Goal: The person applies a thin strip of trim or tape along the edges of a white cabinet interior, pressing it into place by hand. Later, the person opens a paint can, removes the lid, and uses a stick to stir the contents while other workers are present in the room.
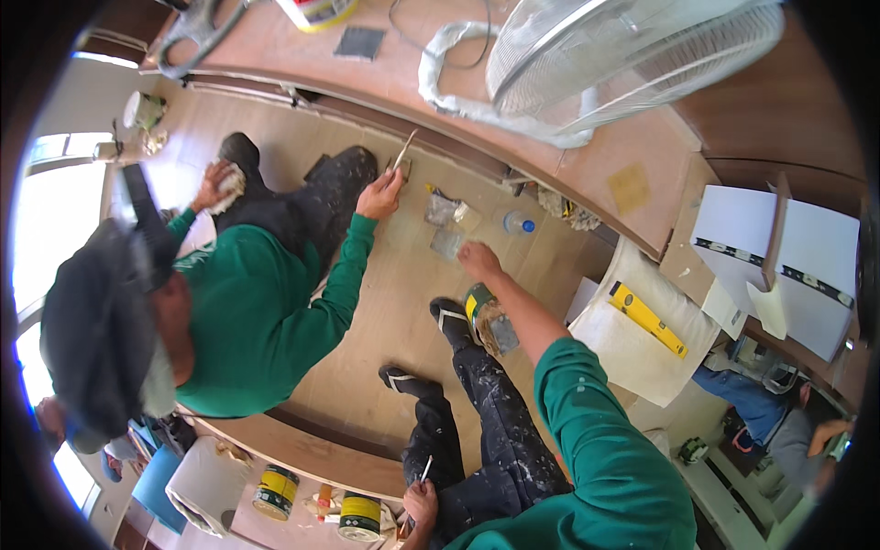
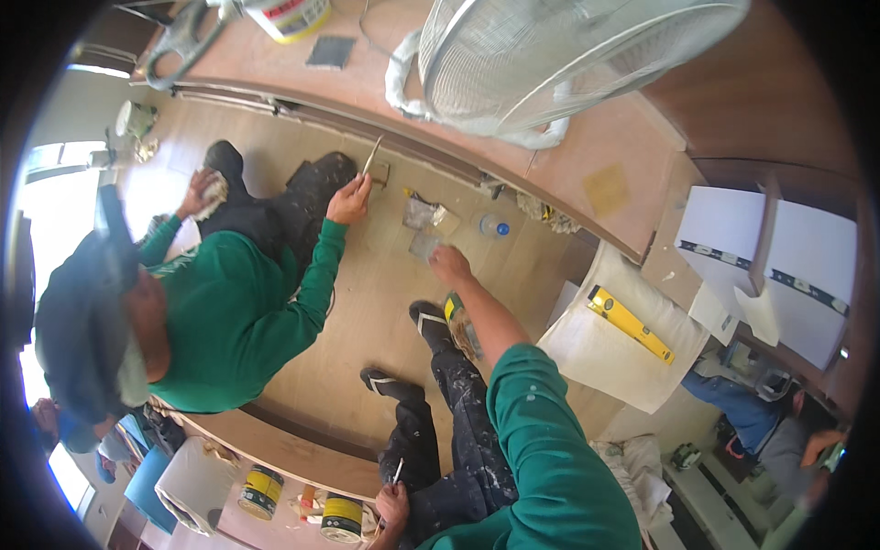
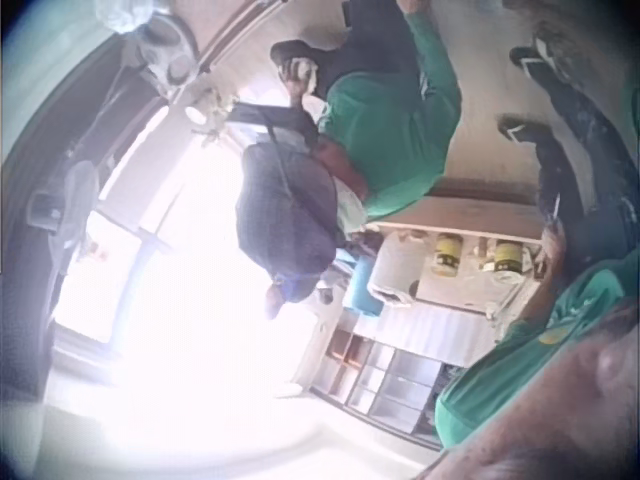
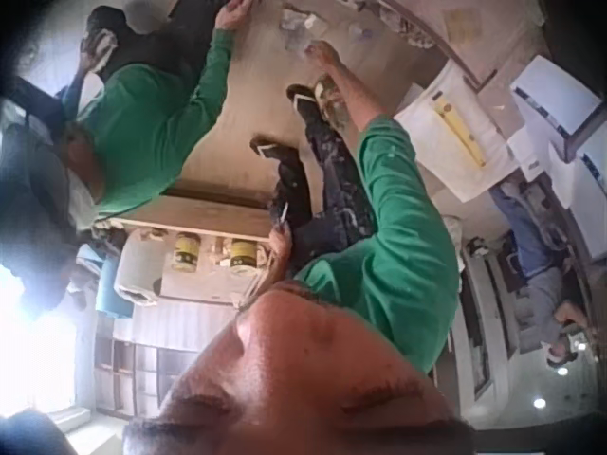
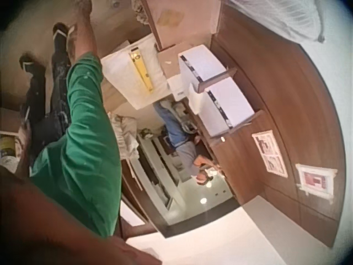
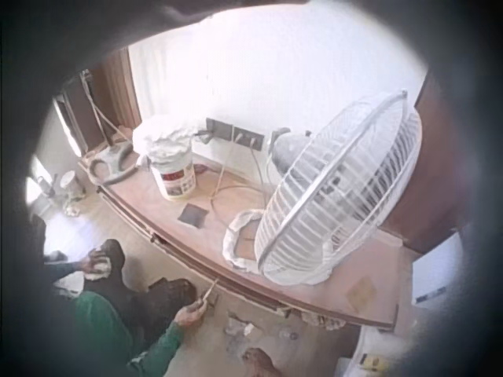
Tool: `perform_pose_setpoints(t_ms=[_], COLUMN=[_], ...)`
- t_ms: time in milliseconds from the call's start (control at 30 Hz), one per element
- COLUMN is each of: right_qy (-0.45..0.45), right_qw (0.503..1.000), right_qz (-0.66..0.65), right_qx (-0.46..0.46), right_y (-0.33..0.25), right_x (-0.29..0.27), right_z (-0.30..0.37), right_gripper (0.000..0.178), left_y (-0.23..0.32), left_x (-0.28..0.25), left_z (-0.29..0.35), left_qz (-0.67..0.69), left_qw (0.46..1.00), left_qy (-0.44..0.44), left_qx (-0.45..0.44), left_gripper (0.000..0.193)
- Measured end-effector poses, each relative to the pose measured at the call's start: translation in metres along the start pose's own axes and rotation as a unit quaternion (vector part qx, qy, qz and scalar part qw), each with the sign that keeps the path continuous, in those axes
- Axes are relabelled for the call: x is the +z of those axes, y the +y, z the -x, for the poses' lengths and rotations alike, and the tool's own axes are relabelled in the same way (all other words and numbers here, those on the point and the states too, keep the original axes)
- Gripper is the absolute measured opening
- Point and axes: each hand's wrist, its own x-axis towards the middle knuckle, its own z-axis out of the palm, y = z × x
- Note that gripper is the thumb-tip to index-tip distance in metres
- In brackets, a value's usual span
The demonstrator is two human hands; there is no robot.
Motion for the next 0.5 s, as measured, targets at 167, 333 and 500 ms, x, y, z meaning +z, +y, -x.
perform_pose_setpoints(t_ms=[167, 333, 500], right_qy=[-0.027, 0.032, 0.188], right_qw=[0.993, 0.989, 0.961], right_qz=[0.111, 0.144, 0.195], right_qx=[-0.029, 0.026, 0.047], right_y=[-0.042, 0.004, 0.035], right_x=[0.016, 0.08, 0.126], right_z=[-0.051, -0.113, -0.161], right_gripper=[0.022, 0.047, 0.052], left_y=[-0.012, -0.033, -0.041], left_x=[0.016, 0.018, 0.007], left_z=[0.006, 0.001, -0.008], left_qz=[-0.001, 0.005, 0.001], left_qw=[0.999, 0.998, 0.998], left_qy=[0.041, 0.067, 0.027], left_qx=[-0.019, -0.007, -0.063], left_gripper=[0.034, 0.03, 0.03])
